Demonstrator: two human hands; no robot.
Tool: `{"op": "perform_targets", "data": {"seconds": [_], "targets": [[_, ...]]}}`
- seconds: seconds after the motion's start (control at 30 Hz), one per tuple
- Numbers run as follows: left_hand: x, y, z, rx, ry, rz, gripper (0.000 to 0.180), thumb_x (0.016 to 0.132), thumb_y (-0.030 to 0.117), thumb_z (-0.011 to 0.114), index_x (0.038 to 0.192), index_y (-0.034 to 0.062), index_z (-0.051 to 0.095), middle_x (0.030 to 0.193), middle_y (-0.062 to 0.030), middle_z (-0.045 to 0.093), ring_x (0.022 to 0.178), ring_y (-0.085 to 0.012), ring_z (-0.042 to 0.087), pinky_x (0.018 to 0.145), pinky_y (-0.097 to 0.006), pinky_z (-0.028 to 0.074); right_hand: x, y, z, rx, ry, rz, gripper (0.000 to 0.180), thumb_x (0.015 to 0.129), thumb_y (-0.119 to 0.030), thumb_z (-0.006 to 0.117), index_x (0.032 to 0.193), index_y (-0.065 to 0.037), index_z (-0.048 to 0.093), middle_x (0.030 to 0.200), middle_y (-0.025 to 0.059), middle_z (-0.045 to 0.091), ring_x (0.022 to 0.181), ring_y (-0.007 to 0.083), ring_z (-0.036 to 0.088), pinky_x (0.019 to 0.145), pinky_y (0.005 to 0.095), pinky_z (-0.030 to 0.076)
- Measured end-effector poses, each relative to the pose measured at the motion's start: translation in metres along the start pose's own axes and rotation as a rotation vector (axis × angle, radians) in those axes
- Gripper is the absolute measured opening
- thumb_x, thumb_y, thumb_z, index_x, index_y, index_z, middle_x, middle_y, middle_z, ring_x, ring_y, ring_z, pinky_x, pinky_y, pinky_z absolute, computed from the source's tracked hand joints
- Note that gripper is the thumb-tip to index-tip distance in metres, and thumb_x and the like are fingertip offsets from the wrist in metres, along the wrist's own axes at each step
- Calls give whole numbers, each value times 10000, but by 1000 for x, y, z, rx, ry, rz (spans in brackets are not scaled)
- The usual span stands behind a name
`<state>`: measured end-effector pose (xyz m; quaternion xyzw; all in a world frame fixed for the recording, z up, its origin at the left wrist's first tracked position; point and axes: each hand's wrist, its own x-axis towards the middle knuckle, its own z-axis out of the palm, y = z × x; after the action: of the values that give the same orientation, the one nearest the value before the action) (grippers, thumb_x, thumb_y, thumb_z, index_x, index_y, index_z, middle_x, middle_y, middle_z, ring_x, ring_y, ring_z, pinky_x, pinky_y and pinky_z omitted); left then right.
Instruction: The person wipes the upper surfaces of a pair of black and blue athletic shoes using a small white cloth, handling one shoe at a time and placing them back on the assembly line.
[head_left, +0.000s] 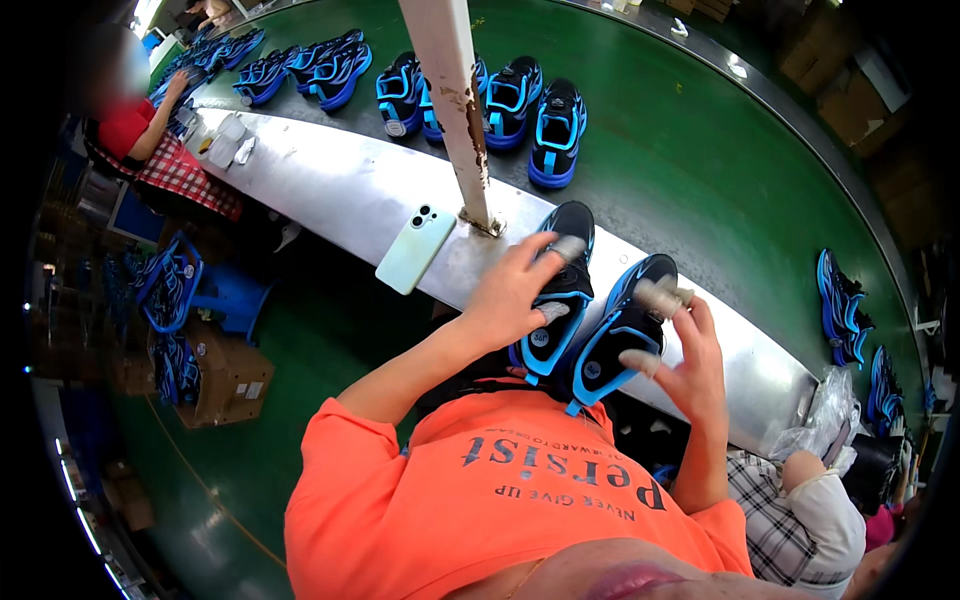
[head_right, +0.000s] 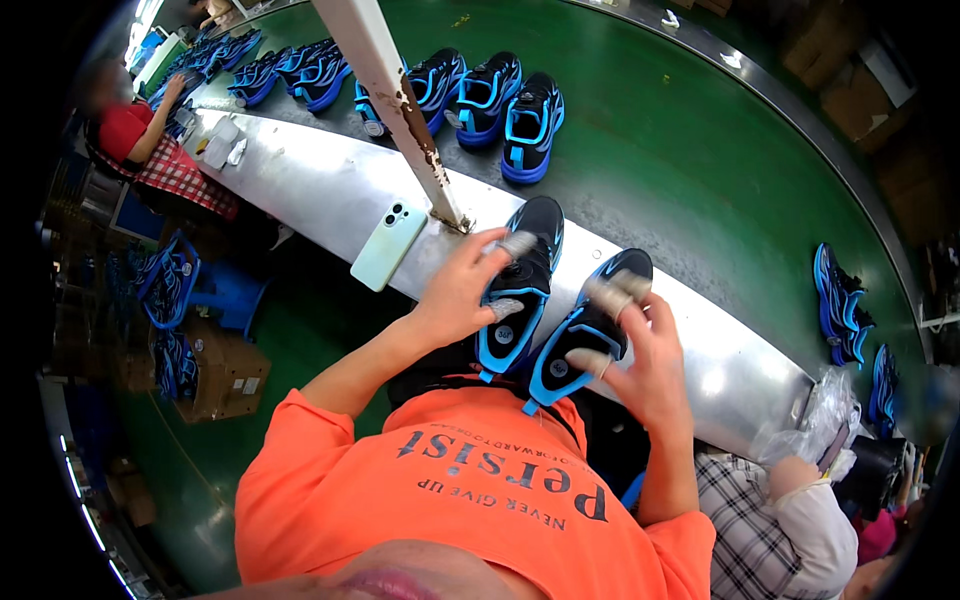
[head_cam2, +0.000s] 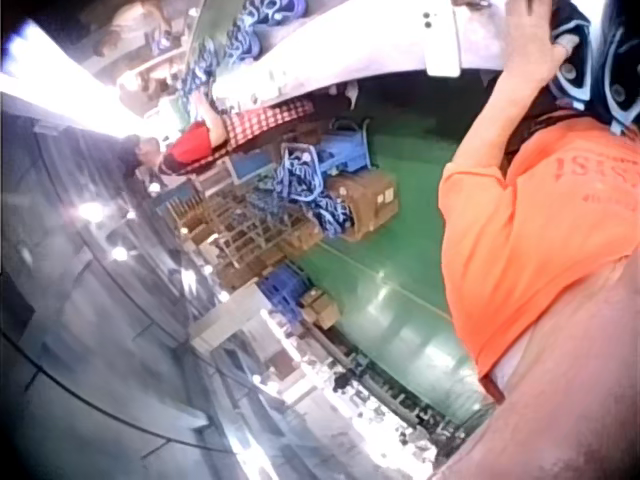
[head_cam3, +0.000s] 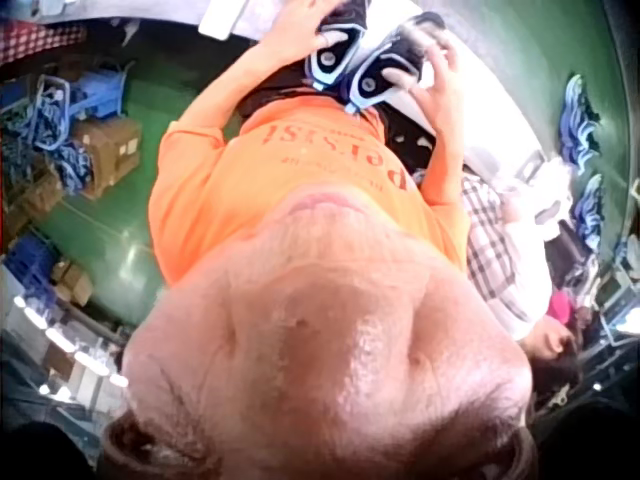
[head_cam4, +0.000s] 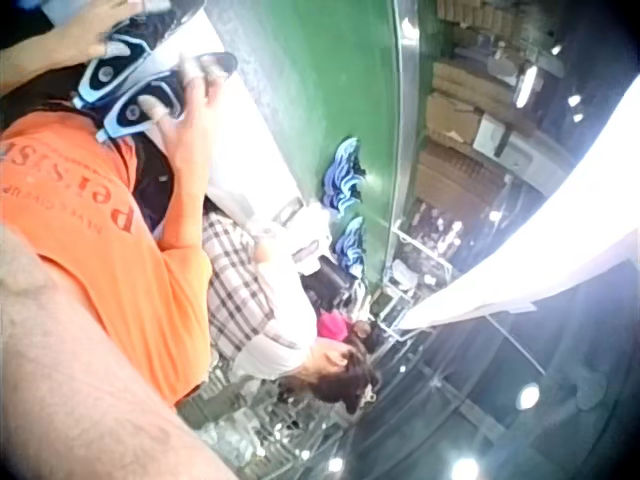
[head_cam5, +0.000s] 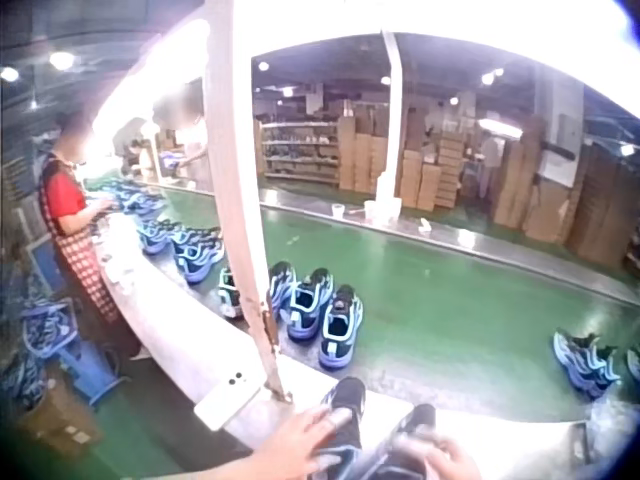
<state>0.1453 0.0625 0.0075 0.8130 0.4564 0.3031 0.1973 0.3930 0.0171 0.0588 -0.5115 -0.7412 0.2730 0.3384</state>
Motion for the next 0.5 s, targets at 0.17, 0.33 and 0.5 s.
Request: {"op": "perform_targets", "data": {"seconds": [0.17,0.33,0.5], "targets": [[3,-4,13,95,-275,145,401,635,33,730,1003,124,600,1081,-38,571,957,-295,519,848,-372,465,-11,42,44,-159,-106,-88,369,685,-82,775,1037,-86,666,1008,109,580,983,307,552,882,380,466],[-26,-1,30,102,-185,319,211,689,49,630,882,134,637,1096,-5,600,911,-255,515,794,-383,415,-31,29,40,108,-13,49,440,683,60,713,1088,-104,668,1148,104,594,1082,300,581,866,362,510],[-27,2,35,200,-110,336,152,747,80,593,886,112,646,1167,-27,618,894,-251,518,793,-381,428,-28,42,60,-232,103,-245,431,716,83,579,1080,-126,676,1112,110,613,930,291,609,774,354,517]]}}
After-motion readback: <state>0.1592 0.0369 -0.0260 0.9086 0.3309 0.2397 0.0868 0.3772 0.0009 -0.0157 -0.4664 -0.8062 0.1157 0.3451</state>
